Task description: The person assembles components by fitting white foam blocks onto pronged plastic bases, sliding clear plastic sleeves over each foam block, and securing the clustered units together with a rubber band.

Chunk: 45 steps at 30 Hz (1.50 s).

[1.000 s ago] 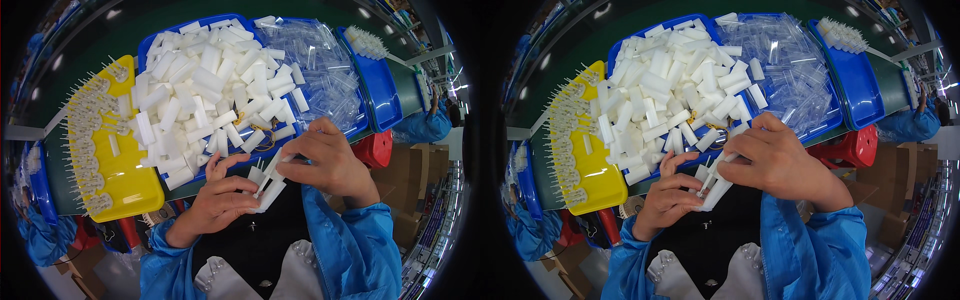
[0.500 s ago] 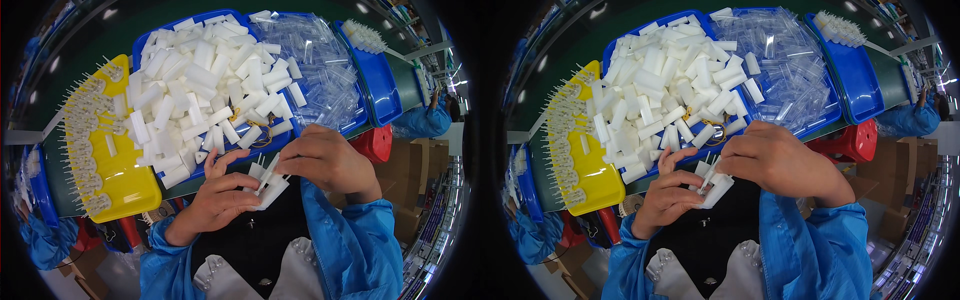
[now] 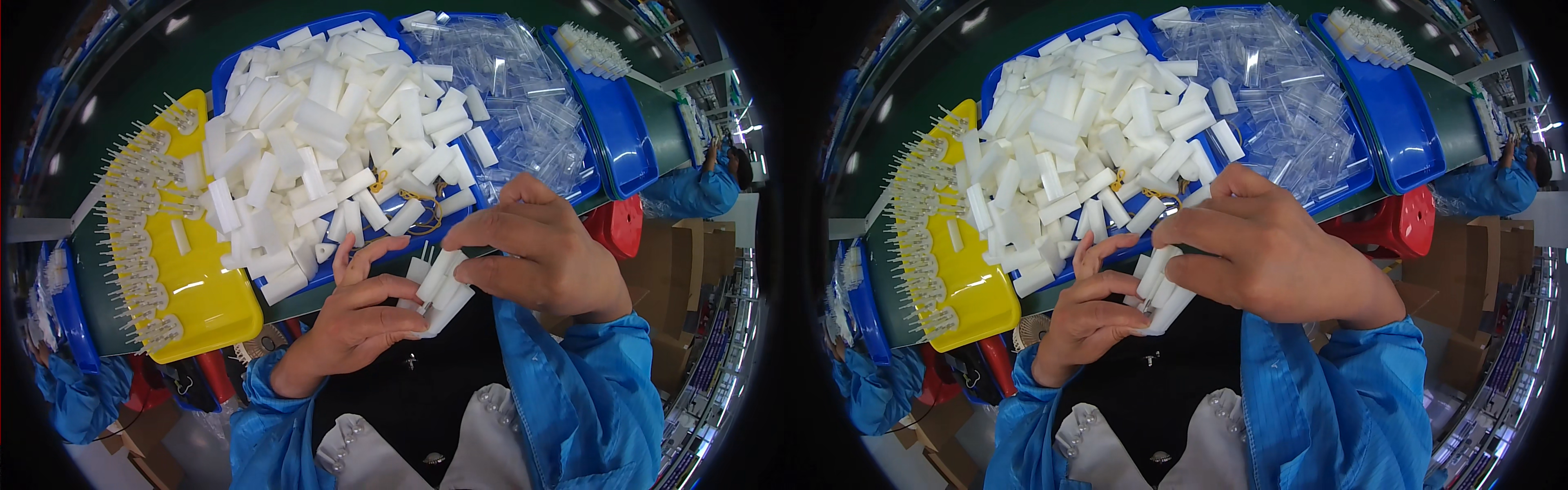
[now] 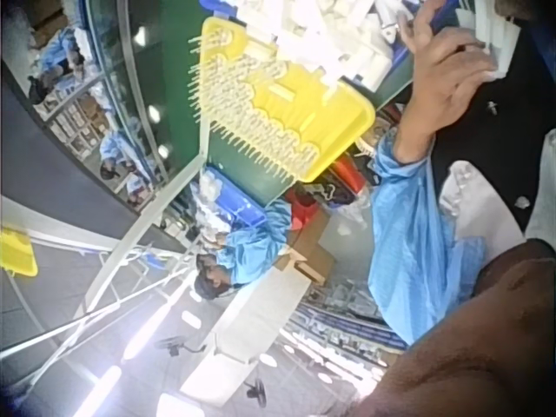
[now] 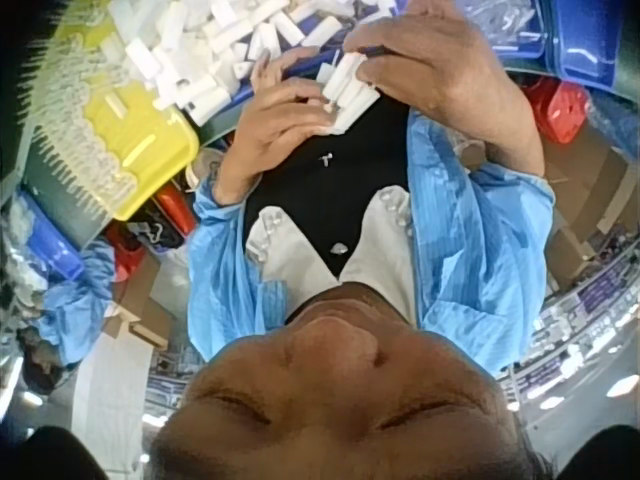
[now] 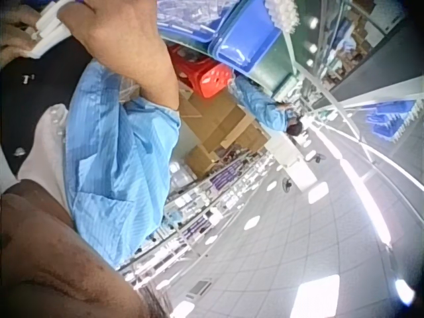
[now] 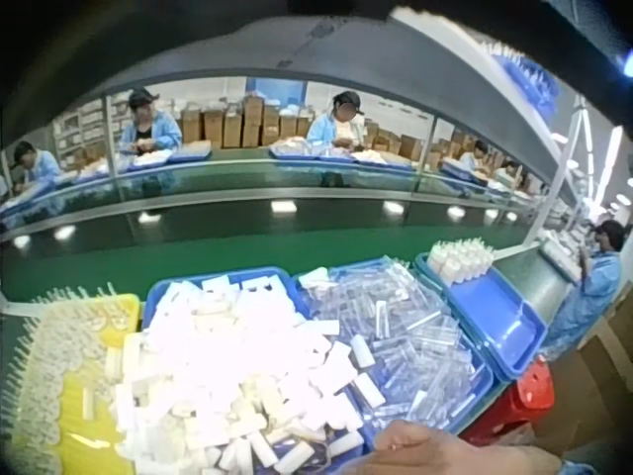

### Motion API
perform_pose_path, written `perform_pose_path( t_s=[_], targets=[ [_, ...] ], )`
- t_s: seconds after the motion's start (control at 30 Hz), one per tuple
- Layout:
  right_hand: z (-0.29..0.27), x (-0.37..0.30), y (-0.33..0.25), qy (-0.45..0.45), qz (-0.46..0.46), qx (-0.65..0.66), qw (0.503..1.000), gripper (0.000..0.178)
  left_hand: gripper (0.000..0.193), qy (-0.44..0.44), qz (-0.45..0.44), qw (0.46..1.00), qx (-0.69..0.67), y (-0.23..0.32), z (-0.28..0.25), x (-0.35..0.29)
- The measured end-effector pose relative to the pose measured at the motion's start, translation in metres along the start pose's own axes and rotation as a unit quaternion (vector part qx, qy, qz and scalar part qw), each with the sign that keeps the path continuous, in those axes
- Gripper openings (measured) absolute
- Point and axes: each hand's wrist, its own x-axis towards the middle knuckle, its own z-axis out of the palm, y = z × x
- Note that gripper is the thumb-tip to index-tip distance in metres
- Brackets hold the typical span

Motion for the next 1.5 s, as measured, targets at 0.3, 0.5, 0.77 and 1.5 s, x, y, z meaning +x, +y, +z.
perform_pose_path(
  t_s=[0.3,0.5,0.77,1.5],
  targets=[
    [0.011,-0.001,0.008,0.004,0.01,0.092,0.996,0.011,0.023,0.011,0.028,0.999,-0.021,0.003,-0.002,0.007],
    [0.016,-0.009,0.007,0.065,0.067,0.105,0.99,0.017,0.046,0.098,-0.098,0.883,-0.449,0.007,0.011,0.001],
    [0.035,-0.022,0.005,0.11,0.169,0.223,0.954,0.017,0.048,0.075,-0.076,0.945,-0.31,-0.002,0.011,0.005],
    [0.051,-0.032,0.0,0.232,0.176,0.338,0.895,0.024,0.029,0.116,-0.09,0.983,-0.111,0.003,0.022,0.027]
  ],
)
